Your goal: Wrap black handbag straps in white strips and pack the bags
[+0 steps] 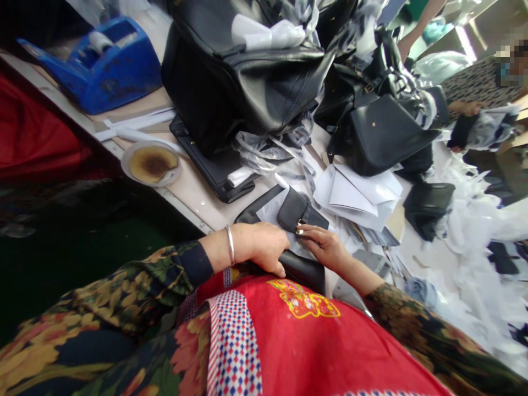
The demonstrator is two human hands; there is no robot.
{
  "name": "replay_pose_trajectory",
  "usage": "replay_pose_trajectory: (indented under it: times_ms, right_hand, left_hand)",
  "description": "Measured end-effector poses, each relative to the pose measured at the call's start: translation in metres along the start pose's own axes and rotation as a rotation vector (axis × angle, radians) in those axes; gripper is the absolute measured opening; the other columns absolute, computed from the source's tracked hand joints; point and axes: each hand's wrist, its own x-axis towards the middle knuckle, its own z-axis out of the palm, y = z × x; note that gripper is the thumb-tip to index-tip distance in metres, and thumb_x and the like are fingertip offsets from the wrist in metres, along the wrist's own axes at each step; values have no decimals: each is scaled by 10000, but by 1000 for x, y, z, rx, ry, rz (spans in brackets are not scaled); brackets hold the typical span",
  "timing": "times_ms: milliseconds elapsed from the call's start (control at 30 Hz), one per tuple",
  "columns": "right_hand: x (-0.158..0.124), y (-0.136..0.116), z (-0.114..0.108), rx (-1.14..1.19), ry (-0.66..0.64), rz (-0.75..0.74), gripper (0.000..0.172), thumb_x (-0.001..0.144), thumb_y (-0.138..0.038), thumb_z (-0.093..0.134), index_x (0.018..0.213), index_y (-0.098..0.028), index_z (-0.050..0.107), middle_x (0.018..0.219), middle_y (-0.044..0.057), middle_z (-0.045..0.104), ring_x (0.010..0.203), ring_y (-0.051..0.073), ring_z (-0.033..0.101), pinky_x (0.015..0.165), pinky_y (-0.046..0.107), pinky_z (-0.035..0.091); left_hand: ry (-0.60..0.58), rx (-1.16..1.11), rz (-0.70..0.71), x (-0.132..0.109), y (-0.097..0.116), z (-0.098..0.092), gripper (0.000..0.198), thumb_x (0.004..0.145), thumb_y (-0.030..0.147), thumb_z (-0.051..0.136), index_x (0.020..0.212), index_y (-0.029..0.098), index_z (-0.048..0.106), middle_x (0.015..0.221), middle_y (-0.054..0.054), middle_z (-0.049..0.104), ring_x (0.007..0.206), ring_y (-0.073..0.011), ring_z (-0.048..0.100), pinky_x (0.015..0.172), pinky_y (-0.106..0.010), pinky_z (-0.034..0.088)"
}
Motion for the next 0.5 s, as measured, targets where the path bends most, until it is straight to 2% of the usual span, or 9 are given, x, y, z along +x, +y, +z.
replay_pose_trajectory:
  times_ms: [100, 267, 333, 400, 433, 500]
  right_hand:
    - [-1, -1, 3, 24, 83, 58, 166, 922, -241, 591, 983, -215, 743, 1170, 105, 739, 1064, 221, 709, 968, 399, 566]
    - [-2, -5, 2, 55, 106, 110, 161, 883, -261, 624, 993, -229, 736, 1189, 95, 728, 1085, 233, 689, 961, 404, 548]
    - [-9, -1, -2, 32, 176, 218, 203, 874, -327, 632, 1020, -223, 728, 1217, 108, 712, 1067, 251, 683, 918, 417, 553]
    - [-20, 6, -6, 22, 304, 438, 289, 868, -427, 622, 1029, -208, 722, 1173, 123, 719, 1014, 270, 683, 888, 441, 549]
    - [-26, 10, -7, 35, 367, 576, 334, 853, -476, 624, 1010, -198, 722, 1111, 128, 732, 986, 281, 682, 884, 455, 544]
    - [-38, 16, -5, 89, 454, 821, 408, 814, -551, 642, 947, -172, 715, 969, 138, 743, 943, 307, 682, 855, 475, 548]
  left_hand:
    - [20, 6, 7, 2, -1, 4, 523, 751, 585, 708, 1047, 156, 741, 1010, -150, 754, 908, -323, 709, 765, -376, 537]
    - [40, -7, 35, 0, -1, 3, 502, 754, 571, 714, 1026, 149, 740, 998, -150, 754, 880, -324, 711, 727, -371, 532]
    - [74, -54, 66, -4, -3, 0, 490, 781, 582, 700, 1026, 159, 737, 988, -133, 755, 876, -298, 710, 733, -348, 526]
    - [190, -128, 69, -11, -9, -5, 468, 835, 588, 661, 1050, 178, 729, 1023, -108, 753, 923, -264, 702, 785, -319, 519]
    - [287, -160, 24, -15, -14, -6, 443, 870, 578, 630, 1049, 185, 725, 1032, -95, 750, 942, -246, 696, 811, -306, 513]
    - [526, -177, -200, -20, -23, -7, 384, 925, 527, 581, 1011, 177, 715, 1011, -89, 739, 949, -225, 685, 847, -300, 504]
